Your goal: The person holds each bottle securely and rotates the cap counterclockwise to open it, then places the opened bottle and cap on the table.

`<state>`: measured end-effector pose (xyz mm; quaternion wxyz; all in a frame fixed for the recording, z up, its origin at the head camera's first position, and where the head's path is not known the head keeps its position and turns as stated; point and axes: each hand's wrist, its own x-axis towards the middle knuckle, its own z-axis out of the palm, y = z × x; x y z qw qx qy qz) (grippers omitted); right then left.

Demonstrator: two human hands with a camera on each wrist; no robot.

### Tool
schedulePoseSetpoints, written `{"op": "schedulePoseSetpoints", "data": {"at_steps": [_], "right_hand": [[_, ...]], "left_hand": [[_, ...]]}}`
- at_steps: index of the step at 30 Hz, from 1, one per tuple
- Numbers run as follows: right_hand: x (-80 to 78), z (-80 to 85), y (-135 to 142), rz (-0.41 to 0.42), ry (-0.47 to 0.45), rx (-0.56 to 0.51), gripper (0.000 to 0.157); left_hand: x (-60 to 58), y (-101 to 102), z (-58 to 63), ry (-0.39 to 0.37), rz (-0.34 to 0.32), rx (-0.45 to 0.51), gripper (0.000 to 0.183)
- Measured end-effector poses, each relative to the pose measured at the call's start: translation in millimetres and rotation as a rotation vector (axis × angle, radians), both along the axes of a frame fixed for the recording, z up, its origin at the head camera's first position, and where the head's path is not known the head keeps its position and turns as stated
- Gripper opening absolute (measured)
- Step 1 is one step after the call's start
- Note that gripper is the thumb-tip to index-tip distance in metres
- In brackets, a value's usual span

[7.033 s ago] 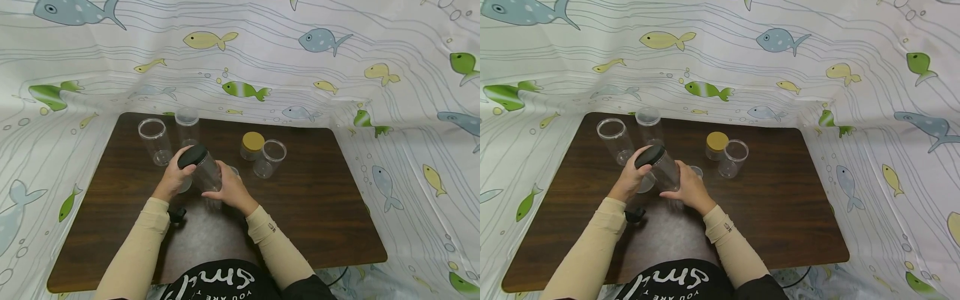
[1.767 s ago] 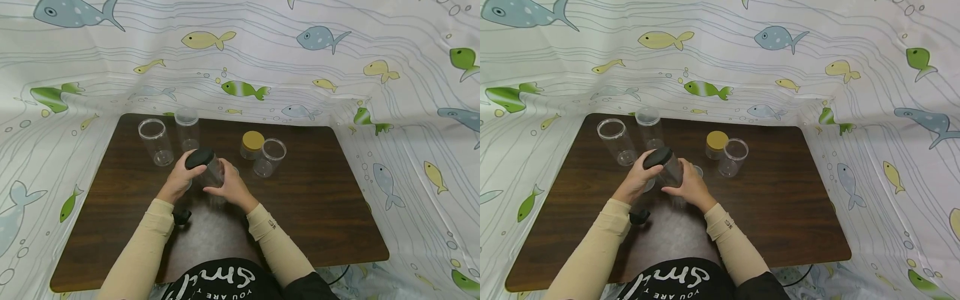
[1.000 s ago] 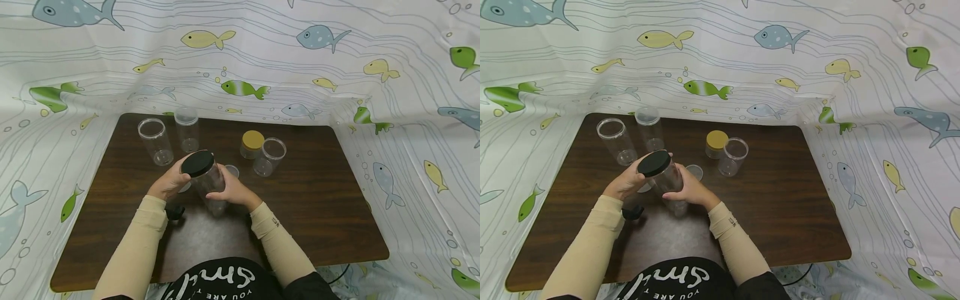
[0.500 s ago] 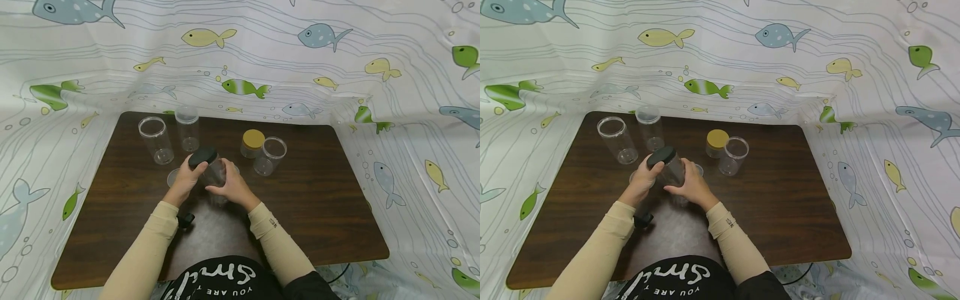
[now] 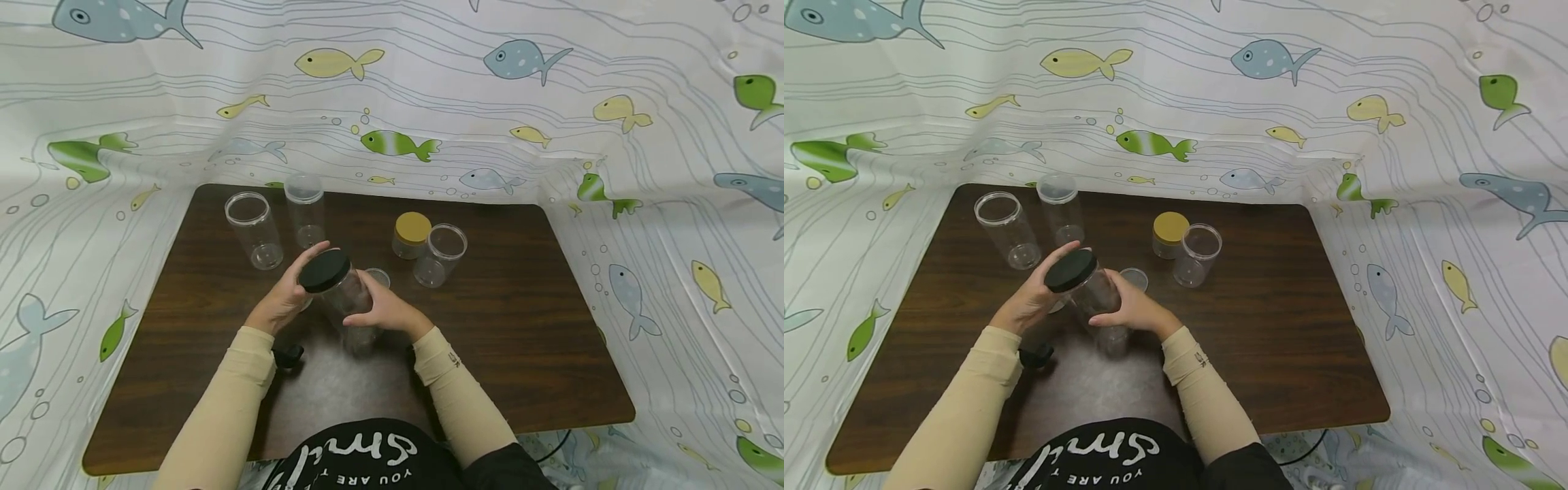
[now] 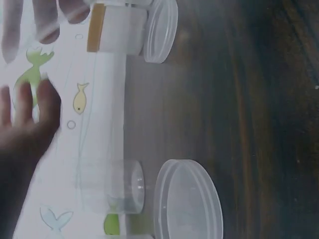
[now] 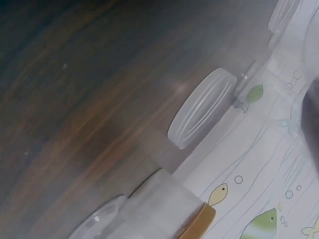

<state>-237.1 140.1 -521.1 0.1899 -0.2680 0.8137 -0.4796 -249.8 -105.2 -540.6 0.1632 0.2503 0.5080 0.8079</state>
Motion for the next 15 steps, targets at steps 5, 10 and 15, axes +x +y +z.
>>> {"op": "schedulePoseSetpoints", "data": {"at_steps": [5,10,15], "right_hand": [[-1.7,-3.9,2.0,0.143,-0.038,-0.070,0.111],[0.3,-4.2,0.9,0.085,-0.028,-0.049,0.112],[1.4,-6.0,-2.5,-0.056,0.007,0.034,0.106]], "left_hand": [[-6.3,-4.5,-4.7,0.102,-0.163,0.050,0.114],[-5.0,0.4,-4.6,0.115,-0.106,0.011,0.102],[4.3,12.7,4.7,-0.011,0.082,-0.049,0.096]]}}
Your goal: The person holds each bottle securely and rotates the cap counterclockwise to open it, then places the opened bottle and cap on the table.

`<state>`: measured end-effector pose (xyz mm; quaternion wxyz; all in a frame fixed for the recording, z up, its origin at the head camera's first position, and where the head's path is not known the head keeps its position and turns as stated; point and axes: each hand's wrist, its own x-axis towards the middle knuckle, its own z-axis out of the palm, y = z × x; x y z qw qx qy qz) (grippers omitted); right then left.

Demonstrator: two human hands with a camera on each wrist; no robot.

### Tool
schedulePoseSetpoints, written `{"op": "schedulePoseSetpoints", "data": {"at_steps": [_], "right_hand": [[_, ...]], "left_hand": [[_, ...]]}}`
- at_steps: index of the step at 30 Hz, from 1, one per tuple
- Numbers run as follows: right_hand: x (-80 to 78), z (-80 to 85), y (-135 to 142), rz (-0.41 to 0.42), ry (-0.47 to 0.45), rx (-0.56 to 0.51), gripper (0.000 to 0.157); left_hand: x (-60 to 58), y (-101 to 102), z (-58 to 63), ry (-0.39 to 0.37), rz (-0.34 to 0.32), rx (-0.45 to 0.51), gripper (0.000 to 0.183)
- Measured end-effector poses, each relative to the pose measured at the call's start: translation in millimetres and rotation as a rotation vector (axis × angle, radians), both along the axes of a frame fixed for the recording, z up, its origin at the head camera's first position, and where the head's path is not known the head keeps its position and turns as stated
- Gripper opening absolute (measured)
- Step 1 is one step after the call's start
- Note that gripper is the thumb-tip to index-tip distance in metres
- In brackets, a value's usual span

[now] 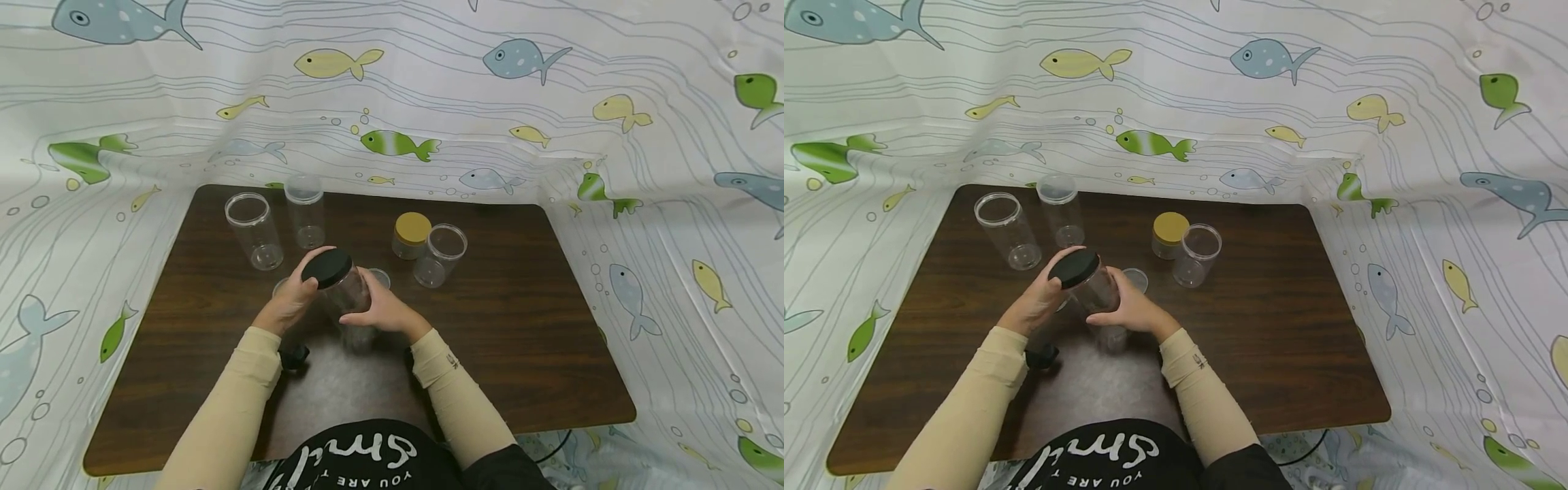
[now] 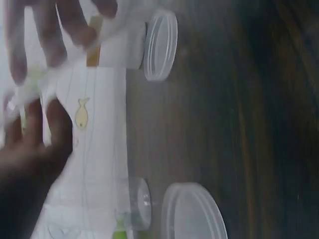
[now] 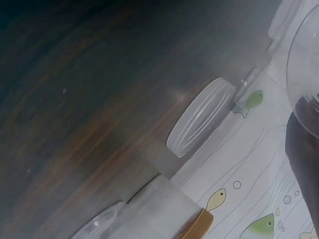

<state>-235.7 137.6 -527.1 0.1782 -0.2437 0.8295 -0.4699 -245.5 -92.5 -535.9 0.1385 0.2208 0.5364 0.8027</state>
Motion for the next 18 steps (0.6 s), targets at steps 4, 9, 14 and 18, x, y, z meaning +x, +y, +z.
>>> {"op": "schedulePoseSetpoints", "data": {"at_steps": [4,9,14,18], "right_hand": [[-0.1,-5.6,-6.7,-0.088,0.078,0.017,0.101],[0.8,-8.3,-15.4,-0.200,0.200,0.101,0.100],[1.4,-8.7,-17.2,-0.229,0.197,0.150,0.103],[-0.1,-4.3,-11.6,-0.193,0.109,0.076,0.102]], "left_hand": [[7.2,15.8,15.0,-0.164,0.214,-0.124,0.083],[6.8,30.3,25.5,-0.314,0.381,-0.275,0.074],[8.1,32.0,24.0,-0.320,0.430,-0.304,0.078],[8.8,23.1,18.7,-0.231,0.342,-0.259,0.110]]}}
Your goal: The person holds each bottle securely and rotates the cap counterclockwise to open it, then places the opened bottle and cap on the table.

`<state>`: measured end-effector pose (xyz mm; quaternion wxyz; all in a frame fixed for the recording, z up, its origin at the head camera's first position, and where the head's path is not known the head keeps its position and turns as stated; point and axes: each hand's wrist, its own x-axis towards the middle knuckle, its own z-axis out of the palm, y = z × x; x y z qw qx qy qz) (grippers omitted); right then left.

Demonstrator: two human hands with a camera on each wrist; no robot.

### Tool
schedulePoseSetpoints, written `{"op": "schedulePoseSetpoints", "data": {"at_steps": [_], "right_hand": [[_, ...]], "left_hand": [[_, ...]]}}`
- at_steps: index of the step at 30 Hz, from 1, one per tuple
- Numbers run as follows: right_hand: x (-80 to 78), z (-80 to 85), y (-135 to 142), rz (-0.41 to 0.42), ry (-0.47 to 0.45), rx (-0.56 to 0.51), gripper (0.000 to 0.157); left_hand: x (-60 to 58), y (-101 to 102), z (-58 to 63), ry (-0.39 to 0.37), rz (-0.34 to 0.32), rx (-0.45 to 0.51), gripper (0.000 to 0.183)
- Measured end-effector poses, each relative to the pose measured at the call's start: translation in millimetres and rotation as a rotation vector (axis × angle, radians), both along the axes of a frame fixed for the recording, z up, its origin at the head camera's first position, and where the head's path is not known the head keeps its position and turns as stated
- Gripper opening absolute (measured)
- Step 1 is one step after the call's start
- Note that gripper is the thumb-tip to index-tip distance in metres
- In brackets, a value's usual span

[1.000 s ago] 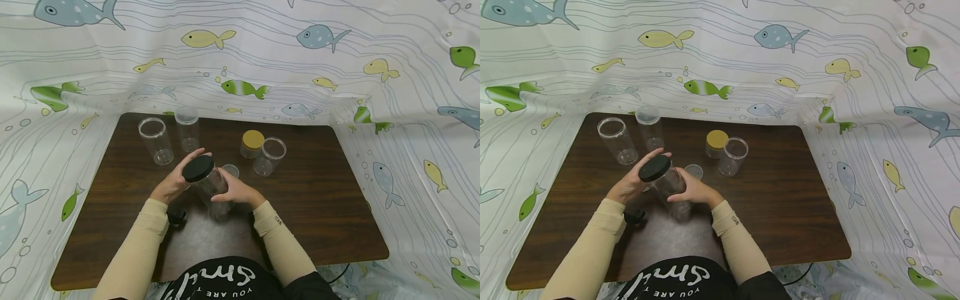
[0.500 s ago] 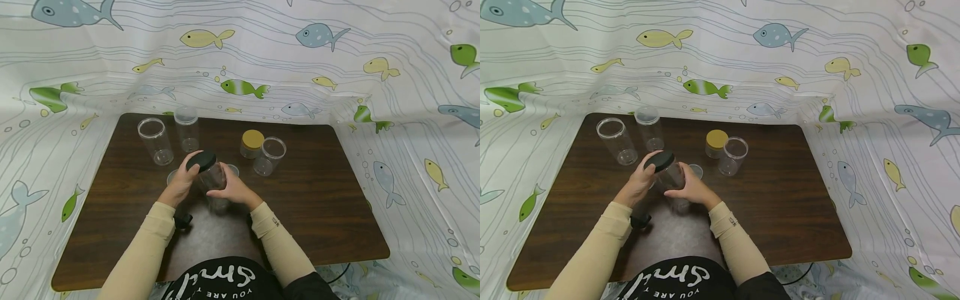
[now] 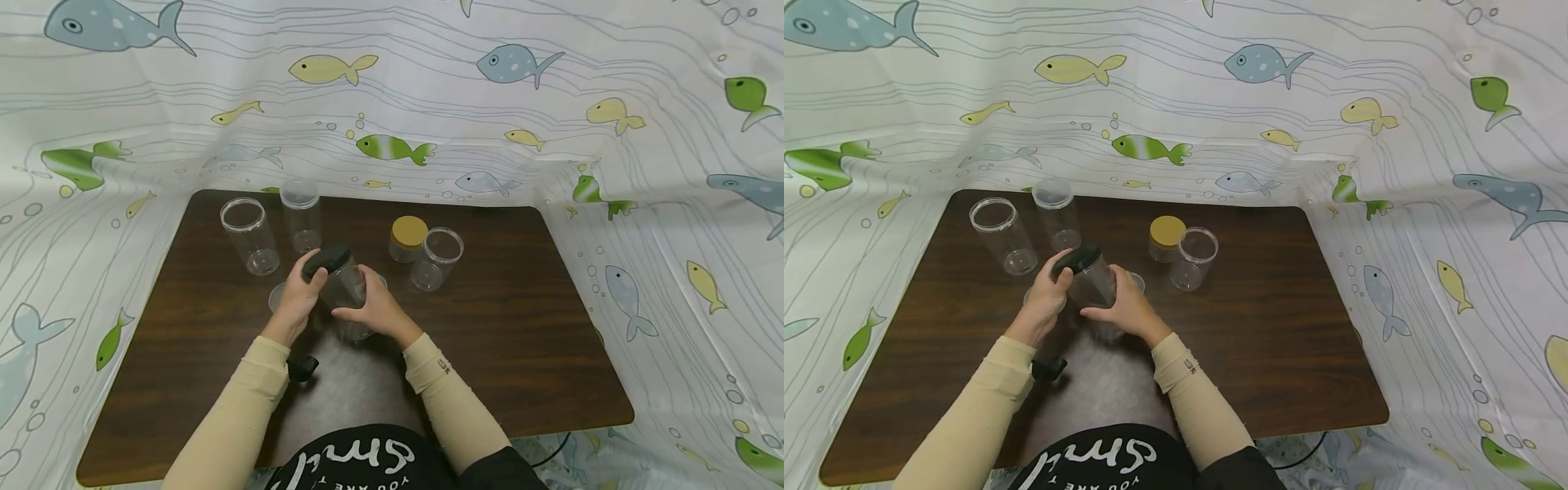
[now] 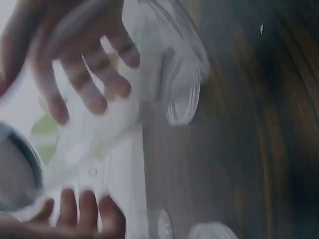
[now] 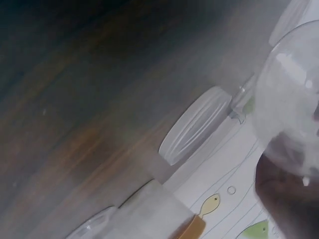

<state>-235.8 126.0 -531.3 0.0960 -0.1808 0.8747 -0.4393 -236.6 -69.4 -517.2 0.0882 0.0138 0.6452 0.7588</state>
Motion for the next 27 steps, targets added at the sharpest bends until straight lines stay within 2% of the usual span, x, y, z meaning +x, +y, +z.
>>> {"op": "schedulePoseSetpoints", "data": {"at_steps": [2,3,6,7,9,11,13,16,18,20,22,24,27], "right_hand": [[-1.7,3.5,5.7,0.047,-0.065,-0.088,0.102],[-2.5,5.0,9.1,0.071,-0.096,-0.119,0.104],[-5.1,6.2,18.8,0.192,-0.196,-0.240,0.114],[-5.4,6.3,21.3,0.243,-0.237,-0.288,0.119],[-6.1,4.9,25.3,0.349,-0.296,-0.348,0.126],[-6.6,3.1,27.2,0.458,-0.358,-0.412,0.128],[-6.8,1.1,27.6,0.545,-0.395,-0.441,0.128],[-7.0,-0.9,26.2,0.616,-0.430,-0.447,0.128],[-7.3,-1.6,25.1,0.636,-0.439,-0.444,0.129],[-7.5,-2.1,24.2,0.633,-0.443,-0.441,0.128],[-7.7,-2.5,24.0,0.616,-0.429,-0.438,0.127],[-7.8,-2.2,24.1,0.591,-0.418,-0.443,0.126],[-8.1,-1.3,23.5,0.542,-0.399,-0.458,0.123]], "left_hand": [[-2.1,-7.5,-3.8,0.053,-0.085,0.050,0.123],[-3.5,-11.8,-5.6,0.068,-0.134,0.073,0.120],[-7.5,-25.6,-10.8,0.113,-0.288,0.108,0.085],[-8.8,-29.7,-12.4,0.127,-0.330,0.104,0.081],[-9.9,-36.7,-14.0,0.144,-0.407,0.103,0.095],[-10.7,-41.9,-15.7,0.182,-0.473,0.095,0.089],[-11.2,-43.9,-17.3,0.191,-0.533,0.131,0.101],[-13.5,-41.5,-19.8,0.211,-0.630,0.201,0.114],[-15.9,-37.9,-21.2,0.243,-0.683,0.234,0.108],[-17.9,-34.3,-22.3,0.308,-0.715,0.241,0.101],[-19.2,-32.1,-23.2,0.366,-0.716,0.233,0.102],[-18.8,-30.8,-23.2,0.388,-0.694,0.231,0.097],[-16.1,-29.1,-23.2,0.361,-0.637,0.258,0.088]]}}
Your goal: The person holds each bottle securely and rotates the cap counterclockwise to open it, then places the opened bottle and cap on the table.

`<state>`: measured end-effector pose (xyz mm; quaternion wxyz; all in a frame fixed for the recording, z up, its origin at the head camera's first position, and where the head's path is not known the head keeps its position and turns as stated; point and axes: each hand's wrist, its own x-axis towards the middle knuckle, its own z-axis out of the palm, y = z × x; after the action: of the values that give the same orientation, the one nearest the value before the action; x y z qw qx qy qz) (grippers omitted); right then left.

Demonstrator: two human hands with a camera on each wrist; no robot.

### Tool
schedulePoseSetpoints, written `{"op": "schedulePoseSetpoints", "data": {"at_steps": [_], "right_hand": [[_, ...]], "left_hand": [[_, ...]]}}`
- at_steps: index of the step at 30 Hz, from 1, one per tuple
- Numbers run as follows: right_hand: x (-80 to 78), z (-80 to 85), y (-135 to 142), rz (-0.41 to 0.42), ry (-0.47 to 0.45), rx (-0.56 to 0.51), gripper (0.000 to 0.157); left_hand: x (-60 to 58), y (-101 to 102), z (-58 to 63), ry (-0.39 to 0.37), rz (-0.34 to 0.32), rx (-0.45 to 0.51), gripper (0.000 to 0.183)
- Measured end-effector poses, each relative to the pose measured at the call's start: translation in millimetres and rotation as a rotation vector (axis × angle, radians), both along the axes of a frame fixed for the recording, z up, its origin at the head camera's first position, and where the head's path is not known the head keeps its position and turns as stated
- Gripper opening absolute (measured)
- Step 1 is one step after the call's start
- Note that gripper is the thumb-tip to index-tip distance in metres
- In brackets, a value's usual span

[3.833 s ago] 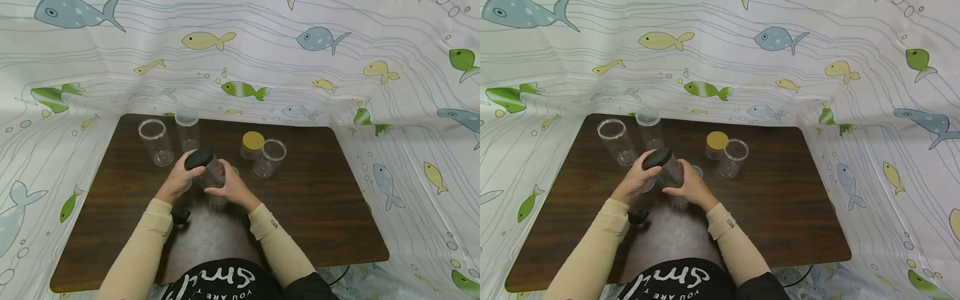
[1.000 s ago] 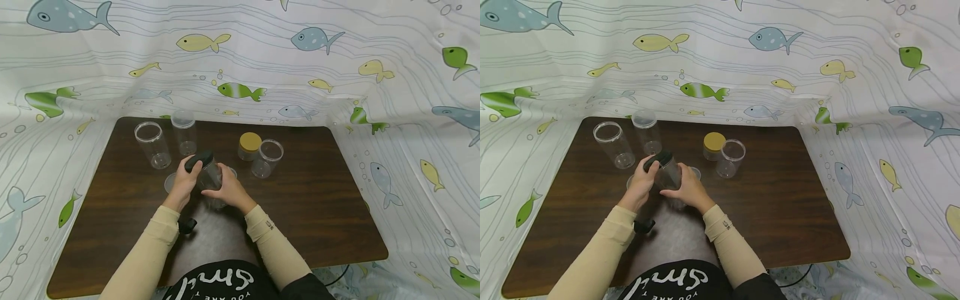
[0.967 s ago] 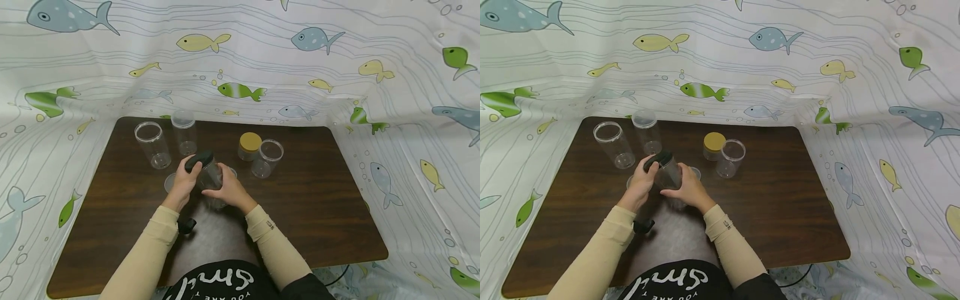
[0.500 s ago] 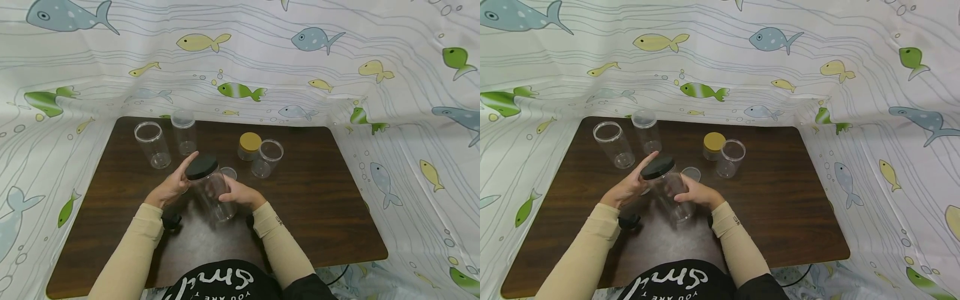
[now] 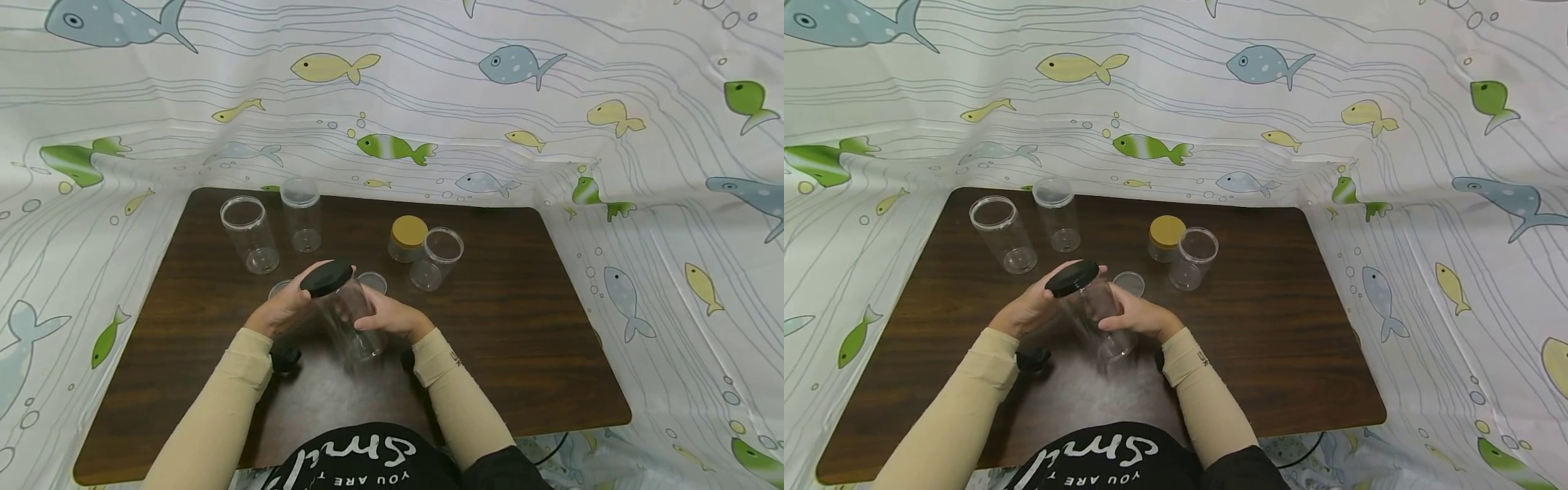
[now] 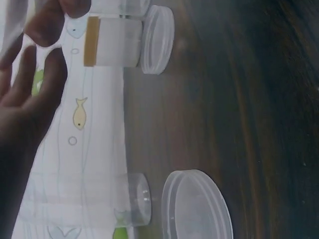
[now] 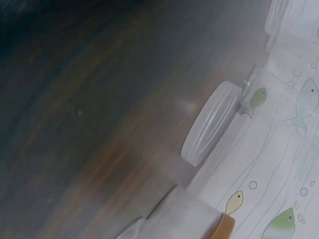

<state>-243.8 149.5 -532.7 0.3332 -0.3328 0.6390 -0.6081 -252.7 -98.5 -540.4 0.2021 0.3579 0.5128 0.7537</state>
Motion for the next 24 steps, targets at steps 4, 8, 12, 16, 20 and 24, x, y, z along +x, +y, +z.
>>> {"op": "schedulePoseSetpoints", "data": {"at_steps": [4,8,12,16,20,24], "right_hand": [[0.7,0.9,-2.2,-0.111,0.016,0.027,0.111],[2.7,2.9,-5.6,-0.296,0.188,0.235,0.102],[4.8,4.1,-11.8,-0.422,0.340,0.408,0.104],[6.4,5.9,-17.5,-0.457,0.356,0.414,0.103],[7.9,8.6,-18.4,-0.436,0.345,0.423,0.103],[8.0,10.6,-18.6,-0.407,0.334,0.424,0.107]], "left_hand": [[4.6,4.5,-0.6,-0.098,0.130,0.028,0.079],[8.8,10.3,3.4,-0.187,0.345,-0.047,0.076],[9.5,15.0,9.7,-0.228,0.511,-0.163,0.085],[7.1,16.2,14.8,-0.239,0.548,-0.128,0.097],[5.4,14.5,17.3,-0.263,0.519,0.009,0.105],[4.2,10.6,19.3,-0.273,0.479,0.146,0.098]]}}
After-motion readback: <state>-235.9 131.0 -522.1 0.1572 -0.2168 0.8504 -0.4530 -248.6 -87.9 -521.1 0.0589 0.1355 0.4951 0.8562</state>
